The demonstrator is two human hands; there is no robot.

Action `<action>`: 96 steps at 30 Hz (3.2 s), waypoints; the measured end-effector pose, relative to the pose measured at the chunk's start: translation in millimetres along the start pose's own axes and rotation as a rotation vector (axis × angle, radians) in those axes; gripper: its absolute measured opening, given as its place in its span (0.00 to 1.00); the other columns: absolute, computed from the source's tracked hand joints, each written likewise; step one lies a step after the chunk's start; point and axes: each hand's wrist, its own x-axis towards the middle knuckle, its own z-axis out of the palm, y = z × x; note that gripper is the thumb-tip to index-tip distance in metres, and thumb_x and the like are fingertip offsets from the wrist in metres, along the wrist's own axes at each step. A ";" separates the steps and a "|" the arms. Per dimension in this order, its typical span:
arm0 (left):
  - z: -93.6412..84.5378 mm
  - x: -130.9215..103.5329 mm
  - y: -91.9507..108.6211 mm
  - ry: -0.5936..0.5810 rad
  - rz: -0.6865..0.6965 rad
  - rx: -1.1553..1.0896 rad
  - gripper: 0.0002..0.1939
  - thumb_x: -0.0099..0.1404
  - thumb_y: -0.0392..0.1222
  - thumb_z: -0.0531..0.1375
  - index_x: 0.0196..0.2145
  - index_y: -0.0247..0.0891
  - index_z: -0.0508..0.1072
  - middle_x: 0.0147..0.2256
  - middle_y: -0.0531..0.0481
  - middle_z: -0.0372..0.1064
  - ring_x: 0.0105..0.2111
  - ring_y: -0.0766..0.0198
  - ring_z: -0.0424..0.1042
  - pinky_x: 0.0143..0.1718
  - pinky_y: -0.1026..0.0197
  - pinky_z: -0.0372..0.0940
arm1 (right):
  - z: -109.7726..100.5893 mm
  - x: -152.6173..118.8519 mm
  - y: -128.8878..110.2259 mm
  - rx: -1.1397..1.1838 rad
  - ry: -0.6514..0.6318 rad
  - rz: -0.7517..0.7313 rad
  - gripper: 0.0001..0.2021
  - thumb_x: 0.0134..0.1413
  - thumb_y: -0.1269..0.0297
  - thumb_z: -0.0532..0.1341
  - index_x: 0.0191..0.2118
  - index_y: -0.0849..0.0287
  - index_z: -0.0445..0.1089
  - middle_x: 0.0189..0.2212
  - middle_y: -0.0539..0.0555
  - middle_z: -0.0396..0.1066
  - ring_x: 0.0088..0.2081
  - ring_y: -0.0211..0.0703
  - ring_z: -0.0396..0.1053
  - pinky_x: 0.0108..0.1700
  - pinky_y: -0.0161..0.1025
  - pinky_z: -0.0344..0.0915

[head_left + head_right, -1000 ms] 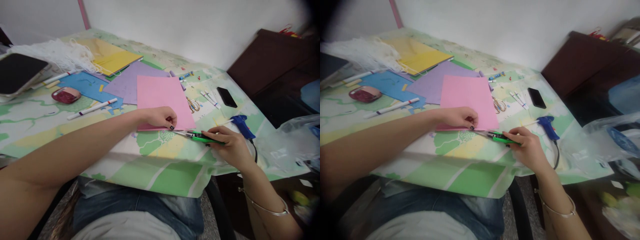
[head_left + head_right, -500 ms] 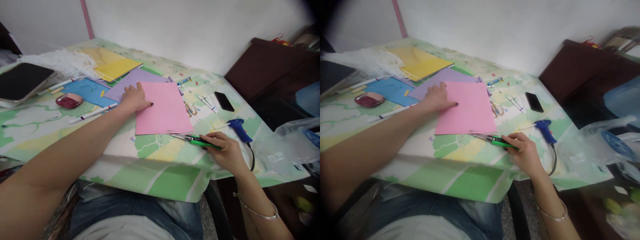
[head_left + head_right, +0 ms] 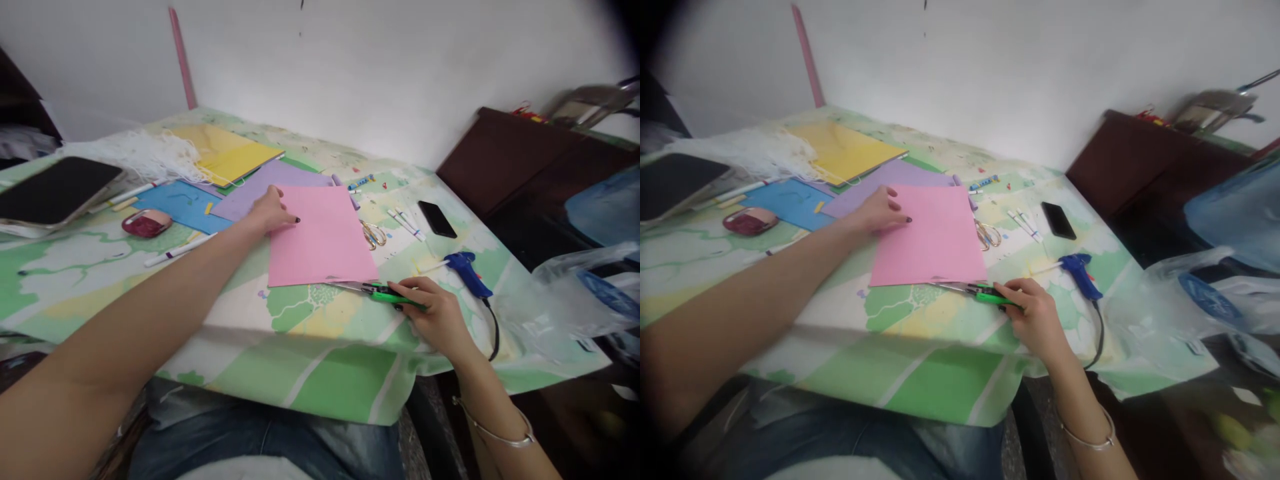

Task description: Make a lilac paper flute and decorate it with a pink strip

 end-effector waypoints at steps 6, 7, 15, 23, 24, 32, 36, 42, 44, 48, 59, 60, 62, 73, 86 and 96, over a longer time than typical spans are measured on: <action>1.4 2.2 -0.1 0.185 -0.132 0.188 0.51 0.41 0.61 0.66 0.57 0.33 0.53 0.56 0.28 0.53 0.56 0.36 0.53 0.51 0.43 0.56 | 2.0 0.5 0.1 0.002 -0.029 0.046 0.22 0.46 0.77 0.55 0.46 0.53 0.75 0.39 0.56 0.73 0.40 0.46 0.71 0.41 0.44 0.69; 1.6 3.8 -1.0 0.185 -0.147 0.185 0.52 0.41 0.61 0.66 0.57 0.33 0.52 0.55 0.28 0.54 0.56 0.36 0.54 0.50 0.44 0.57 | 2.7 0.3 0.0 0.002 -0.026 0.053 0.22 0.45 0.77 0.55 0.46 0.53 0.75 0.39 0.56 0.73 0.40 0.47 0.71 0.42 0.45 0.69; -0.4 15.8 -10.5 0.116 0.005 0.034 0.42 0.47 0.53 0.66 0.56 0.41 0.54 0.55 0.40 0.62 0.55 0.44 0.57 0.52 0.48 0.56 | 7.2 -1.6 -1.2 0.020 0.038 0.046 0.22 0.45 0.77 0.54 0.45 0.53 0.75 0.39 0.56 0.73 0.41 0.48 0.71 0.44 0.46 0.69; 0.5 30.7 -15.6 0.134 0.060 0.229 0.52 0.42 0.70 0.60 0.59 0.38 0.55 0.59 0.31 0.54 0.59 0.36 0.50 0.54 0.39 0.49 | 9.0 -3.1 -1.6 0.006 0.071 0.035 0.24 0.43 0.77 0.53 0.45 0.52 0.75 0.39 0.55 0.74 0.41 0.49 0.71 0.43 0.48 0.70; -1.4 35.8 -17.1 0.112 0.062 0.269 0.55 0.41 0.73 0.59 0.59 0.37 0.54 0.60 0.30 0.52 0.59 0.35 0.49 0.55 0.38 0.48 | 9.4 -3.7 -1.7 0.008 0.077 0.038 0.24 0.44 0.77 0.53 0.45 0.51 0.75 0.39 0.55 0.74 0.41 0.49 0.71 0.43 0.48 0.70; -16.7 84.5 -17.3 -0.113 0.264 0.349 0.56 0.39 0.70 0.61 0.63 0.47 0.51 0.63 0.38 0.49 0.61 0.37 0.46 0.57 0.36 0.40 | 9.0 -3.7 -1.3 0.038 0.054 0.053 0.23 0.45 0.77 0.54 0.45 0.52 0.75 0.39 0.56 0.73 0.41 0.49 0.71 0.44 0.49 0.70; -13.5 98.9 -4.9 -0.114 0.317 0.296 0.45 0.41 0.67 0.63 0.56 0.48 0.63 0.57 0.43 0.61 0.57 0.40 0.54 0.56 0.38 0.44 | 7.9 -3.3 -2.8 0.054 0.049 0.065 0.23 0.46 0.78 0.54 0.46 0.50 0.74 0.39 0.56 0.73 0.42 0.49 0.70 0.44 0.49 0.69; -17.4 120.8 6.4 -0.221 0.337 0.245 0.36 0.39 0.59 0.67 0.47 0.45 0.71 0.49 0.45 0.69 0.51 0.47 0.62 0.50 0.50 0.56 | 7.2 -1.9 -4.4 0.073 0.052 0.054 0.24 0.46 0.78 0.54 0.46 0.50 0.73 0.38 0.56 0.72 0.41 0.48 0.69 0.43 0.48 0.69; -18.1 126.1 8.0 -0.260 0.363 0.236 0.29 0.41 0.57 0.66 0.41 0.43 0.74 0.44 0.45 0.72 0.49 0.49 0.64 0.48 0.53 0.58 | 6.6 -0.5 -4.0 0.077 0.032 0.059 0.24 0.46 0.78 0.54 0.46 0.50 0.73 0.39 0.55 0.72 0.41 0.48 0.69 0.43 0.48 0.69; -13.5 128.7 9.7 -0.299 0.423 0.215 0.25 0.44 0.55 0.65 0.40 0.41 0.73 0.44 0.47 0.72 0.46 0.54 0.67 0.45 0.59 0.60 | 4.7 1.8 -3.7 0.082 -0.006 0.056 0.24 0.45 0.79 0.54 0.47 0.52 0.73 0.39 0.56 0.72 0.41 0.47 0.69 0.43 0.47 0.68; -5.6 119.1 14.9 -0.253 0.579 0.112 0.41 0.47 0.48 0.65 0.58 0.40 0.60 0.55 0.43 0.64 0.51 0.55 0.65 0.50 0.58 0.59 | 4.5 4.6 -11.6 0.054 0.007 0.000 0.20 0.51 0.76 0.55 0.47 0.54 0.72 0.39 0.58 0.71 0.40 0.47 0.69 0.41 0.46 0.68; -5.6 119.8 15.7 -0.248 0.567 0.115 0.39 0.47 0.48 0.65 0.57 0.40 0.62 0.54 0.42 0.65 0.49 0.54 0.66 0.48 0.58 0.60 | 5.5 4.6 -11.2 0.055 0.011 0.007 0.20 0.50 0.77 0.55 0.47 0.54 0.73 0.39 0.58 0.71 0.40 0.47 0.69 0.41 0.46 0.68; -5.1 122.8 16.8 -0.233 0.546 0.124 0.36 0.46 0.47 0.65 0.54 0.39 0.65 0.53 0.42 0.65 0.49 0.53 0.66 0.47 0.58 0.60 | 7.2 4.4 -9.9 0.059 0.017 0.012 0.20 0.50 0.77 0.55 0.46 0.55 0.73 0.38 0.57 0.71 0.40 0.47 0.69 0.41 0.46 0.68; -4.1 138.4 11.3 -0.091 0.462 0.002 0.09 0.50 0.43 0.62 0.30 0.38 0.74 0.32 0.47 0.72 0.33 0.60 0.69 0.34 0.60 0.60 | 4.5 13.0 -1.6 0.107 0.001 0.089 0.20 0.51 0.77 0.55 0.48 0.54 0.72 0.41 0.56 0.70 0.43 0.46 0.67 0.44 0.44 0.66; 1.3 144.4 20.0 0.359 0.372 -0.058 0.06 0.58 0.38 0.56 0.32 0.35 0.72 0.38 0.41 0.66 0.42 0.53 0.63 0.45 0.51 0.57 | -1.8 22.9 14.7 -0.011 0.059 0.178 0.18 0.48 0.75 0.56 0.45 0.56 0.74 0.41 0.56 0.72 0.42 0.48 0.69 0.44 0.44 0.65; 5.7 39.3 12.9 0.278 0.567 0.138 0.08 0.57 0.37 0.59 0.36 0.36 0.70 0.41 0.43 0.62 0.43 0.55 0.63 0.45 0.53 0.59 | 10.4 44.3 19.6 -0.088 0.012 0.207 0.18 0.45 0.76 0.58 0.43 0.58 0.76 0.39 0.57 0.74 0.40 0.50 0.70 0.44 0.45 0.66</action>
